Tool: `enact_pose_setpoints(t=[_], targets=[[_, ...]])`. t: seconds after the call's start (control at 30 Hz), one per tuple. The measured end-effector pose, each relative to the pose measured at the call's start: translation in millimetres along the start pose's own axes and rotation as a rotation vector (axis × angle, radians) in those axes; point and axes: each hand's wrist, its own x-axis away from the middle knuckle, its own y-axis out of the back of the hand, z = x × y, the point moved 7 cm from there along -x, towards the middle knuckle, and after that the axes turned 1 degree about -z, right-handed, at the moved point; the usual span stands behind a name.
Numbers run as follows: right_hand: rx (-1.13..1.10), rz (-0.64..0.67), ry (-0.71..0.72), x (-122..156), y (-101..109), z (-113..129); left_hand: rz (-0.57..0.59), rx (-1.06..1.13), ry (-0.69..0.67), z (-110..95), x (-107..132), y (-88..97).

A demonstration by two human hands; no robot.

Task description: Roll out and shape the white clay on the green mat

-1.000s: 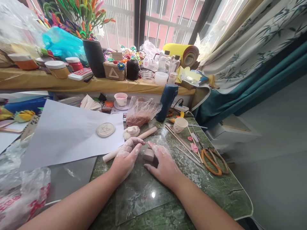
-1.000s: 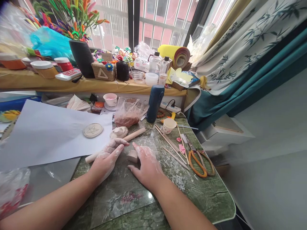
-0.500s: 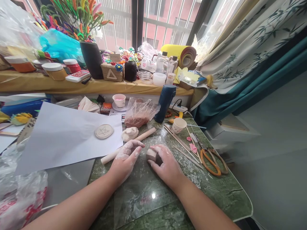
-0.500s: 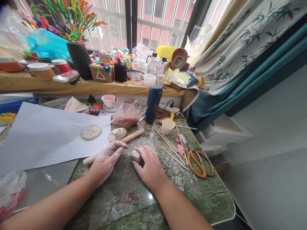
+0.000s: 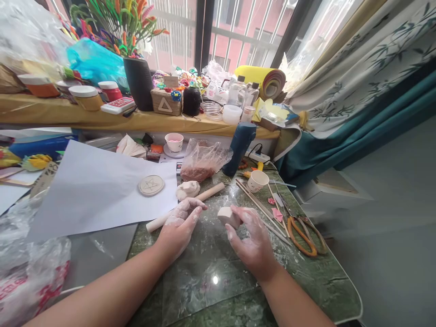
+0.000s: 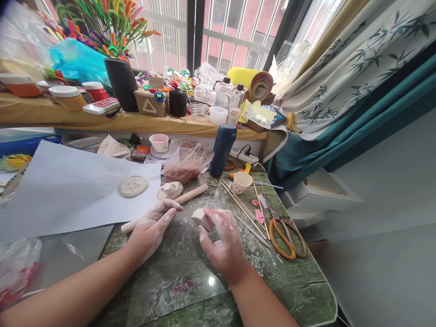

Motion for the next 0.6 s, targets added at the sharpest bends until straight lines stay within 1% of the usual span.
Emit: enact_pose_setpoints(t=[0.07, 0.13, 0.17, 0.2, 0.27, 0.3, 0.4, 0.43, 0.47, 0.57, 0.6], targets=[[0.041, 0.125, 0.027, -2, -12, 2, -0.007, 0.008, -0.001, 1, 0, 0.7], [0.081, 0.283, 0.009, 0, -27, -2, -0.006, 0.015, -0.003, 1, -1, 0.6], [0.092, 0.346, -0.006, 2, -33, -5, -0.002, 0.017, -0.003, 2, -1, 0.3], [0.095, 0.382, -0.021, 4, -36, -7, 0.001, 0.017, -0.004, 2, -1, 0.0], [0.068, 0.37, -0.028, 6, -36, -9, 0.005, 0.009, -0.008, 1, -1, -0.5], [0.041, 0.334, -0.018, 5, -34, -8, 0.005, 0.001, -0.007, 1, -1, -0.6], [-0.017, 0.16, -0.004, 2, -20, -6, 0.001, -0.022, -0.006, -2, -1, -0.7], [-0.018, 0.137, -0.014, 2, -19, -6, -0.001, -0.023, -0.008, -3, -1, -0.6], [-0.01, 0.153, -0.031, 2, -20, -6, -0.004, -0.02, -0.01, -4, -1, -0.5], [0.011, 0.284, -0.088, 5, -32, -9, -0.008, -0.01, -0.009, -6, -1, -0.5], [0.002, 0.286, -0.103, 6, -33, -10, -0.009, -0.011, -0.008, -6, -1, -0.6]])
